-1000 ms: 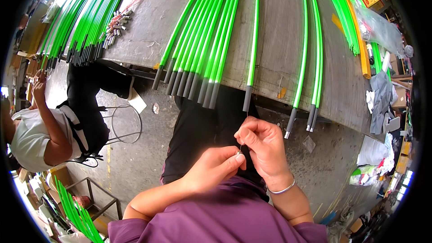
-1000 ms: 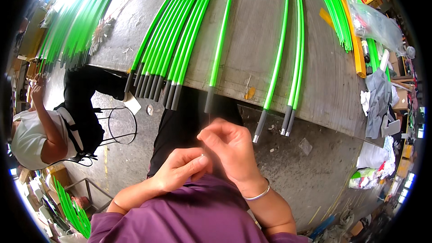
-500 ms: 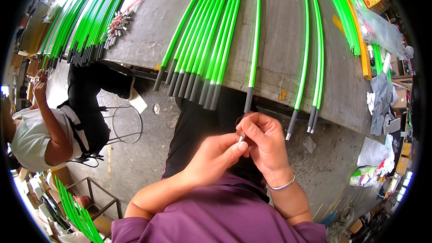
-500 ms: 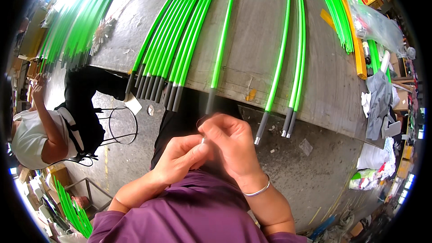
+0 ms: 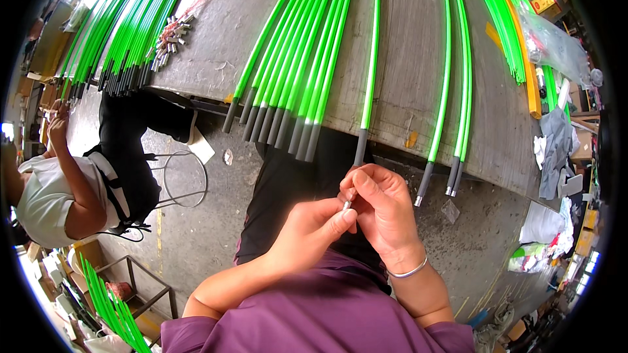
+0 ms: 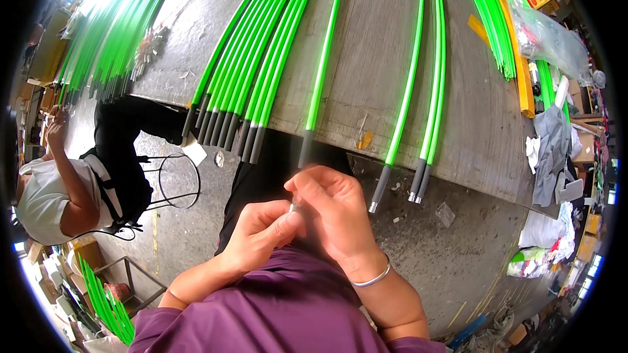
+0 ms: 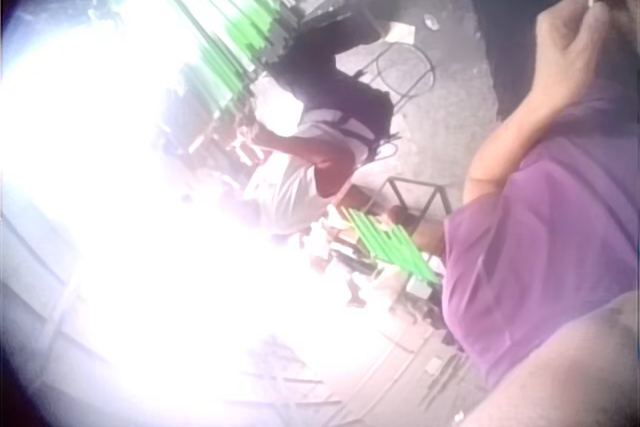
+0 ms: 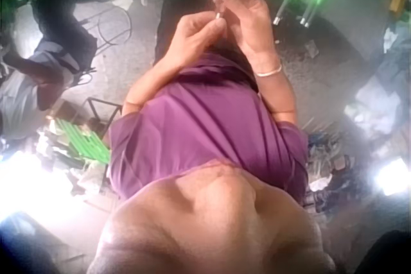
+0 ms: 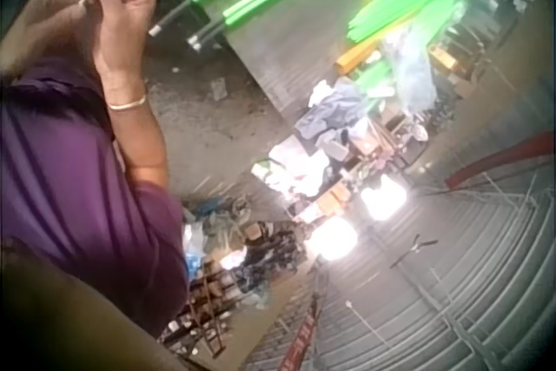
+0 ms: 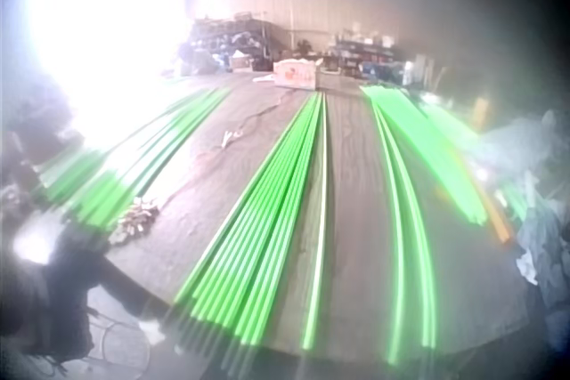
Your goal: The person sits at a workbench and repeatedly picks up green light sticks and small metal caps. They insert the caps into the ends of the sticks and place the finished items on the table. Another person works alongside them in the background.
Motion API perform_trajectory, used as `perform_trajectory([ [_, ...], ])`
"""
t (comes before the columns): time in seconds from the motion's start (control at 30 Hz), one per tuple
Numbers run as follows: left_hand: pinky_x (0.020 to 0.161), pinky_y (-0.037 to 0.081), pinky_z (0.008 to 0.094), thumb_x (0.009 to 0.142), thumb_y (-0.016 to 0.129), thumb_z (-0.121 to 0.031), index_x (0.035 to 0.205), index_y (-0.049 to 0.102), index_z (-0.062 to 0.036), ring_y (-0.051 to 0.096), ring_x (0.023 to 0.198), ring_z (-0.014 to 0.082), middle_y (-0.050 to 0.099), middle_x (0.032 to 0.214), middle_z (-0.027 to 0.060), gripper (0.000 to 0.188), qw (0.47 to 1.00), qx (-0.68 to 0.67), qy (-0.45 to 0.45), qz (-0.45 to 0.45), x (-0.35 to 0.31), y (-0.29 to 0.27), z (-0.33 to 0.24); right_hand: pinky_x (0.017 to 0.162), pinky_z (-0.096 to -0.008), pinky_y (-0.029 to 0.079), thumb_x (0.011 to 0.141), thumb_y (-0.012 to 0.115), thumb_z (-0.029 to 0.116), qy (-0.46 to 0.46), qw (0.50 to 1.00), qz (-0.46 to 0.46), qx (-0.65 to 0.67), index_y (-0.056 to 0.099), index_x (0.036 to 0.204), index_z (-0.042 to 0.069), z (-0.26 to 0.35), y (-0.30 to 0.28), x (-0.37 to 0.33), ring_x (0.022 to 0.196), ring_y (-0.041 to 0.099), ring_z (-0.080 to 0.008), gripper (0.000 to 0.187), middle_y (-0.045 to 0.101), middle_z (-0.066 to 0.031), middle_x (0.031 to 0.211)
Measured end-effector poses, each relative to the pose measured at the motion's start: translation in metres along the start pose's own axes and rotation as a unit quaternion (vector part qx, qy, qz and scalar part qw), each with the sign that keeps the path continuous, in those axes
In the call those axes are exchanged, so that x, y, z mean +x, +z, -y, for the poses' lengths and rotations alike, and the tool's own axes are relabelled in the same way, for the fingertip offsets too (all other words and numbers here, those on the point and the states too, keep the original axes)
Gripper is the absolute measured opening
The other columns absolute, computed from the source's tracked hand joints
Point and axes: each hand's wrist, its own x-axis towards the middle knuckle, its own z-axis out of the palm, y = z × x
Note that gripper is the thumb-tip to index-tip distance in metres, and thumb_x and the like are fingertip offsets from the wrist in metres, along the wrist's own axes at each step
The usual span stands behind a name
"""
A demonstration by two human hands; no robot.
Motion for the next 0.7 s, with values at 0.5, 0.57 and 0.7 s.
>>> perform_trajectory([
  [0.5,0.055,0.033,0.0215,0.098,0.052,-0.032,0.082,0.060,-0.0009,0.039,0.063,0.0042,0.047,0.067,-0.0045,0.036,1.000,-0.015,0.019,0.018,0.008,0.004,-0.005,0.053,-0.0217,0.044,0.088,0.065,0.011,-0.011,1.000,-0.014,-0.011,0.064,0.088,0.002,0.002,-0.005,-0.003,0.065,0.055,-0.0076,0.009,0.062,-0.0025,0.081],
  [0.57,0.054,0.033,0.0215,0.098,0.052,-0.032,0.082,0.060,-0.0011,0.039,0.062,0.0040,0.047,0.066,-0.0049,0.035,0.999,-0.035,0.025,0.013,0.010,0.004,-0.002,0.053,-0.0218,0.044,0.089,0.064,0.015,-0.023,0.999,-0.015,-0.023,0.064,0.091,0.002,0.001,-0.003,0.000,0.064,0.056,-0.0080,0.013,0.062,-0.0025,0.081],
  [0.7,0.050,0.029,0.0203,0.098,0.051,-0.028,0.079,0.060,-0.0010,0.038,0.056,0.0036,0.046,0.061,-0.0041,0.034,0.998,-0.059,0.023,-0.013,0.014,0.005,-0.008,0.058,-0.0232,0.045,0.096,0.055,0.029,-0.039,0.999,-0.003,0.016,0.062,0.101,0.000,-0.002,-0.013,0.006,0.070,0.056,-0.0101,0.031,0.061,-0.0024,0.082],
])
